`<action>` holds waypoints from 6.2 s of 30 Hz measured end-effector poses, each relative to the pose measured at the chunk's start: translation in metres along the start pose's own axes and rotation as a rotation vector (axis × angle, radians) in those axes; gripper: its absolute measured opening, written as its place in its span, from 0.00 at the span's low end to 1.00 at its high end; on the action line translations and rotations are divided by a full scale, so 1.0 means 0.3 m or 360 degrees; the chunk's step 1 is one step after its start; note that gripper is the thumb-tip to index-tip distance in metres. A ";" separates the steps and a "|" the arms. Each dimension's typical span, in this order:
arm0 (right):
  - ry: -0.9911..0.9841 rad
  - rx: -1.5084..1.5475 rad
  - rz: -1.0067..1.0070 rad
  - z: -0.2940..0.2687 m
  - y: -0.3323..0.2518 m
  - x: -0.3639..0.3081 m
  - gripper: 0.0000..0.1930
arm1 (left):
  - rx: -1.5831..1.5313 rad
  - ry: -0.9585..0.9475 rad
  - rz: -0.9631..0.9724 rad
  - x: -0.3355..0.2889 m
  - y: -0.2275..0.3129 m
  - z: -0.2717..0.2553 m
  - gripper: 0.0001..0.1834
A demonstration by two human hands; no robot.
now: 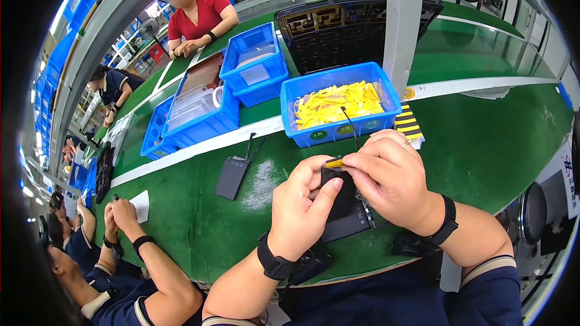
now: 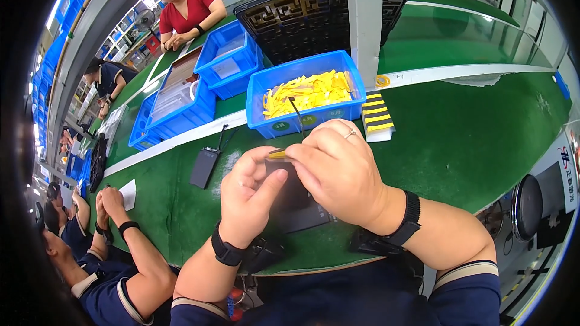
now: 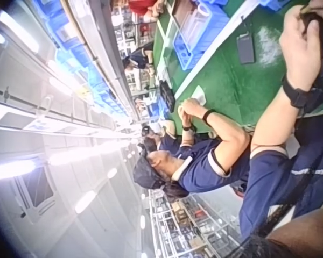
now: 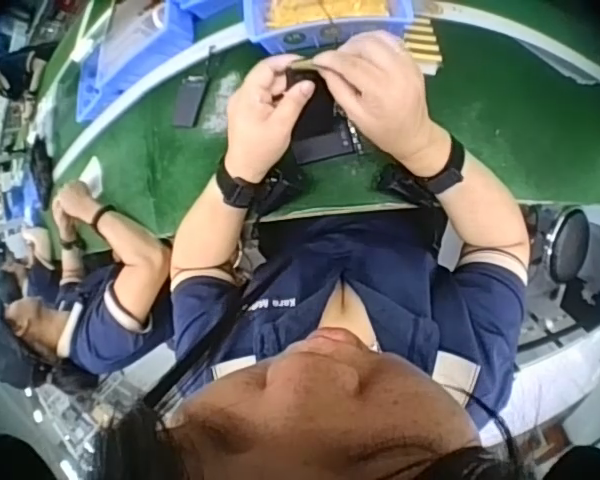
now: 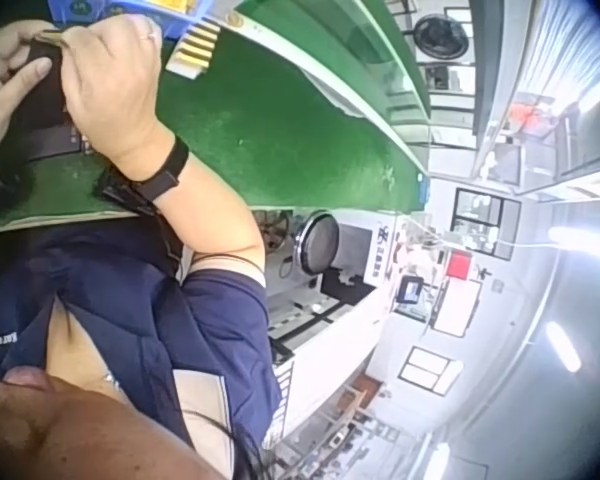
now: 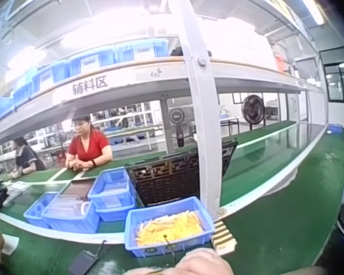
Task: Assembling small electronic components by applying yellow tape and organizing parts into bins on an assembly line.
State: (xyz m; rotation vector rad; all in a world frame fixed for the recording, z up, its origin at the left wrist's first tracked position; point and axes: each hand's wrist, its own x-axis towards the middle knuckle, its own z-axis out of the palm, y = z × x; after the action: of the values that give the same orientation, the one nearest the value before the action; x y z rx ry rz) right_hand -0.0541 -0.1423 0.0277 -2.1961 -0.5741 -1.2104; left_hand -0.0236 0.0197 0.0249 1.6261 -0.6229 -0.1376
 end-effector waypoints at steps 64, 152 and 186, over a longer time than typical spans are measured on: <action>-0.0468 0.0567 0.0697 0.005 0.030 -0.009 0.04 | -0.0055 -0.0370 -0.0190 0.078 -0.025 -0.088 0.14; -0.0083 -0.0281 0.0004 -0.039 0.036 0.028 0.09 | -0.0161 -0.0272 -0.0376 0.034 -0.026 -0.049 0.14; -0.0044 -0.0042 0.0130 0.002 -0.007 -0.008 0.10 | -0.0254 -0.0020 -0.0139 0.000 -0.021 0.022 0.15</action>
State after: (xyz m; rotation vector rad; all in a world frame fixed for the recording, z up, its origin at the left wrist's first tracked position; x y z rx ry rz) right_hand -0.0562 -0.1405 0.0259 -2.2388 -0.4771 -1.1529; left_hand -0.0245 0.0142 0.0178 1.4991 -0.5370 -0.2555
